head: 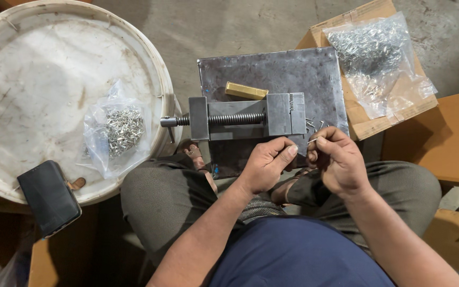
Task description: The person sits cross-legged and repeatedly picks up small metal fasteners from a plastic bag and a metal plate, then places them into a bench vise. The person uses both hands to handle the fasteners and adjust the vise.
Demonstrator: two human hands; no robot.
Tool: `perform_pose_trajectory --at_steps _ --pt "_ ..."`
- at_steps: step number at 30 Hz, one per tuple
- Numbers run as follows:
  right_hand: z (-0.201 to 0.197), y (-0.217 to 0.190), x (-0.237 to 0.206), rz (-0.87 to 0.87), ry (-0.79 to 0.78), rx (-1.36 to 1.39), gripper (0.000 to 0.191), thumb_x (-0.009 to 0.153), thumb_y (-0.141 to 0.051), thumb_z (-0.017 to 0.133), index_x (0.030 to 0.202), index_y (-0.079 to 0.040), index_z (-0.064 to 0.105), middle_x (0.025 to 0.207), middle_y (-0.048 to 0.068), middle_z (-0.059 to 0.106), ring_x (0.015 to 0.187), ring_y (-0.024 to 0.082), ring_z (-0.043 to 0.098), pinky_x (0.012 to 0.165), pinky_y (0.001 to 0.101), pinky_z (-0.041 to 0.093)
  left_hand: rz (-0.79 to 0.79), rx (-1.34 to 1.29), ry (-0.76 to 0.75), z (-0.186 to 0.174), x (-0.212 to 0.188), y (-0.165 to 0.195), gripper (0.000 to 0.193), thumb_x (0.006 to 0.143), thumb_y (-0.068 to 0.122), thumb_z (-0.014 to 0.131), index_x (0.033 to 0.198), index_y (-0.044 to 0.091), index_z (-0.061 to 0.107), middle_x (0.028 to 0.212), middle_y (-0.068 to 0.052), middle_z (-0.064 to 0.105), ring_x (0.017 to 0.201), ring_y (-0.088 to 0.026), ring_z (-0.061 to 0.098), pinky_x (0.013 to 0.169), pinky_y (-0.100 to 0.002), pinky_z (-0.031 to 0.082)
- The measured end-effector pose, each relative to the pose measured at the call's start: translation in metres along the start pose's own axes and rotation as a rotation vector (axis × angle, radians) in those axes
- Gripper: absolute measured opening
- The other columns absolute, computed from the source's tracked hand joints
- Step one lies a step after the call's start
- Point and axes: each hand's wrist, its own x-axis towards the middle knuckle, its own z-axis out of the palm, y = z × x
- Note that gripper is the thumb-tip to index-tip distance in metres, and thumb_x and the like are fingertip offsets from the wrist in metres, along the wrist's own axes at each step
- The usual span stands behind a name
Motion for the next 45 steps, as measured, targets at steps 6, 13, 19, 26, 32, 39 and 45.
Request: perform_pose_trajectory --at_steps 6,13,19,26,32,39,45 --pt "0.005 -0.006 -0.003 0.12 -0.015 0.104 0.007 0.1 -0.01 0.062 0.103 -0.004 0.061 0.086 0.009 0.068 0.073 0.018 0.065 0.065 0.0308 0.053 0.077 0.118 0.036 0.006 -0.001 0.004 0.015 0.104 0.014 0.063 0.105 0.0 0.068 0.087 -0.001 0.072 0.081 -0.005 0.062 0.075 -0.025 0.054" --pt "0.044 -0.043 0.011 -0.561 0.006 -1.037 0.01 0.097 -0.008 0.07 0.104 -0.002 0.066 0.091 0.009 0.067 0.077 0.019 0.064 0.071 0.032 0.051 0.018 0.327 0.079 0.008 0.001 0.008 0.014 0.096 0.015 0.072 0.096 0.001 0.07 0.076 -0.004 0.07 0.067 -0.006 0.058 0.062 -0.027 0.051" --pt "0.076 -0.065 0.034 -0.745 -0.076 -1.337 0.01 0.092 -0.008 0.073 0.099 -0.002 0.069 0.093 0.011 0.069 0.084 0.026 0.069 0.074 0.0352 0.054 -0.014 0.271 0.069 0.007 0.002 0.006 0.018 0.096 0.016 0.074 0.091 0.0 0.068 0.071 -0.002 0.067 0.064 -0.005 0.054 0.057 -0.027 0.048" --pt "0.088 -0.074 0.032 -0.777 -0.132 -1.437 0.008 0.092 -0.009 0.073 0.097 -0.004 0.07 0.094 0.01 0.069 0.081 0.027 0.07 0.069 0.0357 0.054 -0.005 0.254 0.057 0.007 0.002 0.009 0.018 0.096 0.017 0.074 0.092 0.0 0.068 0.07 -0.001 0.065 0.063 -0.005 0.053 0.056 -0.026 0.047" --pt "0.093 -0.075 0.032 -0.817 -0.154 -1.521 0.009 0.09 -0.01 0.076 0.097 -0.006 0.072 0.093 0.009 0.07 0.078 0.028 0.069 0.066 0.0359 0.054 -0.04 0.236 0.056 0.007 0.001 0.01 0.018 0.096 0.017 0.074 0.093 0.0 0.068 0.071 -0.003 0.065 0.064 -0.005 0.054 0.057 -0.027 0.047" --pt "0.05 -0.073 0.028 -0.744 0.021 -1.313 0.009 0.1 -0.008 0.073 0.109 -0.005 0.073 0.1 0.01 0.07 0.087 0.024 0.072 0.074 0.0314 0.056 0.106 0.334 0.057 0.006 -0.001 0.01 0.014 0.095 0.014 0.071 0.098 0.001 0.069 0.079 -0.005 0.07 0.07 -0.006 0.062 0.064 -0.028 0.053" --pt "0.01 -0.058 0.011 -0.647 0.085 -1.529 0.014 0.093 -0.008 0.074 0.107 -0.006 0.075 0.099 0.012 0.07 0.089 0.03 0.07 0.077 0.0369 0.054 0.03 0.374 0.055 0.009 0.0 0.015 0.015 0.095 0.017 0.072 0.097 0.002 0.069 0.071 -0.006 0.066 0.063 -0.009 0.057 0.06 -0.028 0.049"
